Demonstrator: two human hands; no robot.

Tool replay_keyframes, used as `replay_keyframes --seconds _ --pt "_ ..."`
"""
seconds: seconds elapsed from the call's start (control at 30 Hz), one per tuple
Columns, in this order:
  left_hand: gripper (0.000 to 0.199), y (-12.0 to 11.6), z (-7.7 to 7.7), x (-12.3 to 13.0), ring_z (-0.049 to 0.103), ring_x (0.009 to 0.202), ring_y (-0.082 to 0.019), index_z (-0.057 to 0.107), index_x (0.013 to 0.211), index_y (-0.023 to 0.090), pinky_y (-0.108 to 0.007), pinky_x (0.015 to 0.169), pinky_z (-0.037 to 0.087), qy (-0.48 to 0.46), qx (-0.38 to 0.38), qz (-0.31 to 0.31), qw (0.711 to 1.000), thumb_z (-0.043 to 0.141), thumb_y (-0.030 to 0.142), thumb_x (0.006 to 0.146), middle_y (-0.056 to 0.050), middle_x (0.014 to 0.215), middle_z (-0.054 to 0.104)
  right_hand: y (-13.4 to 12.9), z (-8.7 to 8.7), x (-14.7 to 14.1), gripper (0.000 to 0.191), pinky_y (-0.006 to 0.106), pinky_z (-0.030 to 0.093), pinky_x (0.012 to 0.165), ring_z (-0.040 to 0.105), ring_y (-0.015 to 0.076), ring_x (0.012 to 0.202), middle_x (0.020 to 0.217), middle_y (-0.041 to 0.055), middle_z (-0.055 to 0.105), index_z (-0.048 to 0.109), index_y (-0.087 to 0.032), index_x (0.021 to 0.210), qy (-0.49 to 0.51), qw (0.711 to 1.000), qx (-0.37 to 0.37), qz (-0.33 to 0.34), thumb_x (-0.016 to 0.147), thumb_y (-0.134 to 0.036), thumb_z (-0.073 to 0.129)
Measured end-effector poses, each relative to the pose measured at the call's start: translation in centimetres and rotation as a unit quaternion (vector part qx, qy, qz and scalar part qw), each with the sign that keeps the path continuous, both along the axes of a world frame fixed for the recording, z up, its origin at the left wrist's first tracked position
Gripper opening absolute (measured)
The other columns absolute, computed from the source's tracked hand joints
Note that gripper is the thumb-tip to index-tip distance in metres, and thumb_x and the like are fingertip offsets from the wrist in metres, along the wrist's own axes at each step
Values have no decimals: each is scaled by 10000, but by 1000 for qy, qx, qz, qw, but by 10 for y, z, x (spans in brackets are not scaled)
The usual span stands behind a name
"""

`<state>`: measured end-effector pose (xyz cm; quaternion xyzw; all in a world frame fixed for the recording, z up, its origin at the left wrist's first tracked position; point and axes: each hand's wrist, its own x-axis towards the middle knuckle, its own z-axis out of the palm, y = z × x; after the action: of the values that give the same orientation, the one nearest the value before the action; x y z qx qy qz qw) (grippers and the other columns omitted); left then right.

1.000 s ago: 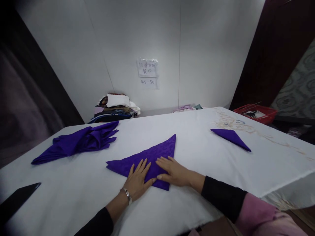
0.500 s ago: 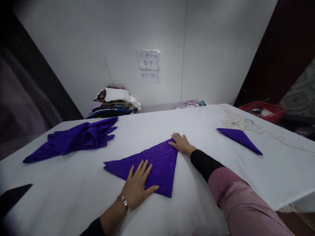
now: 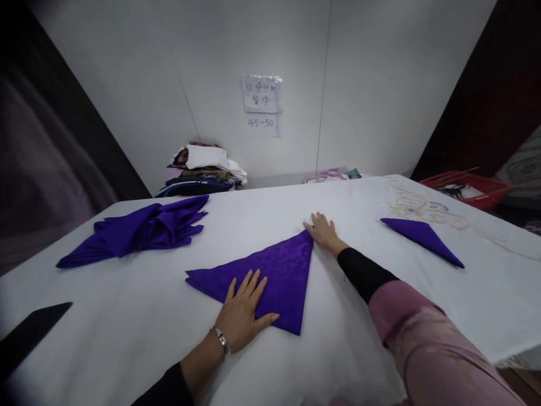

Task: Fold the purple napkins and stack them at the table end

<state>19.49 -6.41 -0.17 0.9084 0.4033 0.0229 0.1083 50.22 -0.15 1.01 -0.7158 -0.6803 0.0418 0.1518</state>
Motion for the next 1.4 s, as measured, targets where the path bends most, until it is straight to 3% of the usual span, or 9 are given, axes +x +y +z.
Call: replay_keyframes --seconds 0.17,0.27,0.43,0.6,0.83,0.97,1.07,1.17,1.4 --pt "855 1 -3 0 103 1391 -280 283 1419 259 -558 1125 79 -2 7 6 1000 303 773 736 -39 1507 182 -76 -3 -92 705 449 54 1114 127 237 1378 1500 79 203 256 -201 1438 17 981 -51 186 871 -595 396" --pt "799 2 -8 0 140 1383 -292 315 1403 305 -554 1125 92 -14 21 8 1000 335 754 742 -21 1492 242 -107 -11 -119 748 491 31 1110 87 233 1384 1505 106 166 146 -191 1461 32 955 -66 286 879 -612 356" --pt "834 1 -10 0 149 1384 -289 299 1410 247 -561 1113 90 -12 41 2 999 325 755 750 -61 1504 219 -96 -21 -94 699 530 48 1101 111 255 1380 1496 91 202 242 -211 1440 12 966 -63 250 881 -620 337" --pt "836 -1 -3 0 125 1390 -283 286 1414 225 -565 1104 74 2 31 2 1000 336 740 757 -76 1512 194 -63 -25 -44 655 509 105 1104 169 262 1368 1492 35 215 295 -265 1421 -4 990 -66 122 866 -598 394" --pt "858 -3 -5 0 108 1394 -274 270 1418 240 -566 1102 67 -15 21 -1 1000 297 768 742 -72 1512 201 -38 -12 2 590 607 108 999 134 359 1354 1460 232 223 374 -110 1387 -4 998 -60 -10 942 -474 240" --pt "880 -4 -6 -1 117 1391 -282 265 1421 242 -568 1103 67 -23 13 -2 1000 268 789 732 -76 1505 223 -50 -9 -41 632 549 78 1057 71 306 1375 1490 188 159 274 -111 1431 4 998 -38 47 933 -501 260" --pt "847 -6 -6 -2 117 1388 -298 254 1428 247 -530 1117 59 -25 15 5 1000 267 762 755 -55 1505 230 -81 -12 -95 652 468 104 1105 109 229 1380 1501 88 183 186 -195 1459 21 984 -43 169 917 -539 302" --pt "802 -7 -9 -2 116 1387 -303 235 1435 236 -499 1127 55 -29 19 -1 999 294 705 787 -41 1514 203 -114 -20 -130 703 483 99 1111 103 235 1381 1506 79 158 99 -213 1468 26 956 -44 288 904 -569 319" --pt "679 -8 -10 -6 159 1382 -270 229 1434 266 -445 1141 62 -69 4 16 997 351 556 832 18 1507 223 -131 -40 -131 742 500 127 1105 132 252 1376 1504 105 161 51 -199 1469 2 950 -19 311 898 -575 338"
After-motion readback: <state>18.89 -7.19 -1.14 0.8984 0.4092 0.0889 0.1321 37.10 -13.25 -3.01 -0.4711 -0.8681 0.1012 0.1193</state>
